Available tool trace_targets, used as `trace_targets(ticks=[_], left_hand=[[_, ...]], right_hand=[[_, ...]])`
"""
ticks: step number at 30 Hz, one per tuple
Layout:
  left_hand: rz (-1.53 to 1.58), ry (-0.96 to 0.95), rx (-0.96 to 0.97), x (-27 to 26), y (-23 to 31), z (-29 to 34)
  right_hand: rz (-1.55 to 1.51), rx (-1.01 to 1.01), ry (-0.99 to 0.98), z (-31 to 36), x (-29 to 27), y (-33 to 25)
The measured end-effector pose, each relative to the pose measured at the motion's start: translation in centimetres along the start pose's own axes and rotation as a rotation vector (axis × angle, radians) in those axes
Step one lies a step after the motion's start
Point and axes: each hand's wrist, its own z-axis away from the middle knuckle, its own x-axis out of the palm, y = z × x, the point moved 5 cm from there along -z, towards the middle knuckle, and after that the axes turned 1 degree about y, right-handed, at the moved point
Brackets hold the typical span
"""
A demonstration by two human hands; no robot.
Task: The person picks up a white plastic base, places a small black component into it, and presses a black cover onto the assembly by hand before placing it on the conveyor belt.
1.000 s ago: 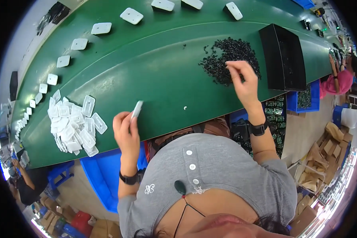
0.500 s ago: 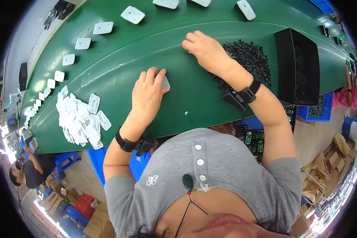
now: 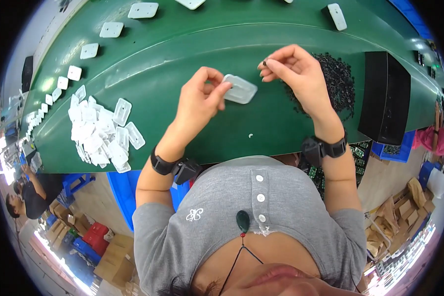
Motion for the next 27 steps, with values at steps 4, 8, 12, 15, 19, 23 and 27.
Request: trace_targets(ticks=[4,8,12,15,19,23,27], left_hand=[[0.34,-0.01,-0.046,1.5,-0.4,0.0],[0.507,-0.068,-0.093,2.3,-0.9,0.3],[0.6,-0.029,-0.056,2.3,-1.5,0.6],[0.609,-0.013,-0.025,2.3,-1.6,0.7],[0.584,-0.031,-0.028,2.4,-1.9,0.9],[0.531,-0.031,-0.048,2.6,-1.7,1.1],[0.576,-0.029,-0.023,2.5,-1.7,1.1]], right_hand=[[-0.006,0.068,-0.01,1.5,1.8,1.4],[0.217,-0.054,0.042,2.2,2.4,2.4],[0.591,-0.265,0.094,2.6,3.3,1.5],[0.735,-0.381,0.156,2.7,3.2,1.6],[0.728,-0.395,0.153,2.8,3.3,1.6],[0.698,-0.415,0.133,2.9,3.8,1.8],[0.739,-0.462,0.122,3.0,4.2,1.5]])
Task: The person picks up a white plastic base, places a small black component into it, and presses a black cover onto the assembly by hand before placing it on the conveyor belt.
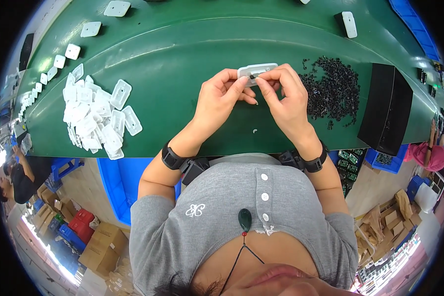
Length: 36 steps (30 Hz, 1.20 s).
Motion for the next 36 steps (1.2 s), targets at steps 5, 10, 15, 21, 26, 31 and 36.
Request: trace_targets(ticks=[5,10,15,21,26,31,36], left_hand=[[-0.007,-0.001,0.032,-0.1,-0.2,0.1],[-0.053,0.003,0.137,-0.2,0.0,0.2],[-0.047,0.035,0.234,0.0,0.4,0.4],[-0.214,0.114,0.455,-0.3,0.9,0.6],[-0.179,0.128,0.419,-0.4,0.9,1.1],[0.019,0.051,0.224,-0.2,1.0,1.2],[-0.033,0.013,0.153,0.4,0.7,1.2]], right_hand=[[0.12,-0.098,-0.016,-0.2,0.2,-0.6],[0.228,-0.079,-0.056,-0.8,0.1,-1.6],[0.201,0.003,-0.102,-1.0,0.3,-1.4],[-0.274,0.367,-0.087,1.1,2.3,0.8],[0.076,0.019,-0.053,1.2,1.7,-0.3],[0.07,-0.015,0.09,0.2,-0.9,-1.4],[-0.32,0.305,-0.153,0.9,0.3,0.7]])
